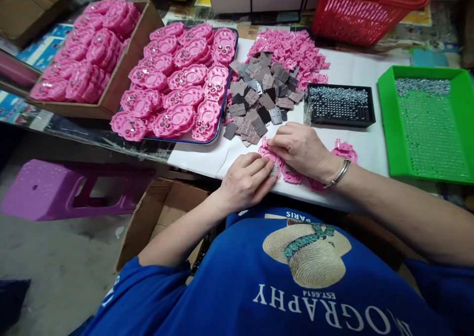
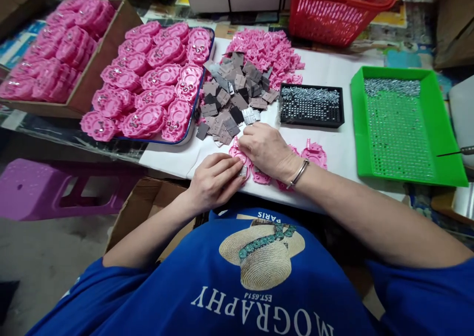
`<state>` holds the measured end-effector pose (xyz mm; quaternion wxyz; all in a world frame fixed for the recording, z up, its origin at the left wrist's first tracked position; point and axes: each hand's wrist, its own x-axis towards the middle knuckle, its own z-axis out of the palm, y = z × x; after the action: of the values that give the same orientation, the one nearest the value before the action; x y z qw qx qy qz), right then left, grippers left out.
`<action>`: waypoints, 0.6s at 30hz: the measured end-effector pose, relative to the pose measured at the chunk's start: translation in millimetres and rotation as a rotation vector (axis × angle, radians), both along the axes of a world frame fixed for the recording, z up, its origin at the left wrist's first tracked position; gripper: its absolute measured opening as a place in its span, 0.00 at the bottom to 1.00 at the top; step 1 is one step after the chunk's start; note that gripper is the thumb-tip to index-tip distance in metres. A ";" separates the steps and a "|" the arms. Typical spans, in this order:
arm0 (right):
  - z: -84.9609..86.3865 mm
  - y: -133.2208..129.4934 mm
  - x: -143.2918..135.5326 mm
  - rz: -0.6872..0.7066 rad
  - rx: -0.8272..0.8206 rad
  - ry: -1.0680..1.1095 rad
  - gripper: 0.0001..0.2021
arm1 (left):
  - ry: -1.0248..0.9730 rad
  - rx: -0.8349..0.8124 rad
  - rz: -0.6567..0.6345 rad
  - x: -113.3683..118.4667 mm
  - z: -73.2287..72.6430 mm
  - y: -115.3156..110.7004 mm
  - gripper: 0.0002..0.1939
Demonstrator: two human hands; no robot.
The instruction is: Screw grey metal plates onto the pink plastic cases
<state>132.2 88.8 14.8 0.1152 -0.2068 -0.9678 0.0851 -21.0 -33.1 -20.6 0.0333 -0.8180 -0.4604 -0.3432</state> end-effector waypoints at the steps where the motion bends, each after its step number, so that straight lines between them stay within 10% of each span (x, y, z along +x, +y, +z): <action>1: -0.5 -0.4 -0.7 -0.008 -0.013 0.007 0.15 | 0.003 0.005 -0.005 0.0 -0.2 0.4 0.15; 12: 4.8 -1.4 -2.0 -0.020 -0.046 0.001 0.09 | -0.005 -0.025 0.001 2.6 3.4 -0.6 0.13; 18: 44.7 -23.4 49.4 -0.084 0.041 0.361 0.12 | 0.016 -0.017 0.030 -0.5 9.2 -3.3 0.12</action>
<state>181.6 65.4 59.4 0.2947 -0.2261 -0.9234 0.0965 -21.5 -36.4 -11.5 0.0353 -0.8140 -0.4753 -0.3320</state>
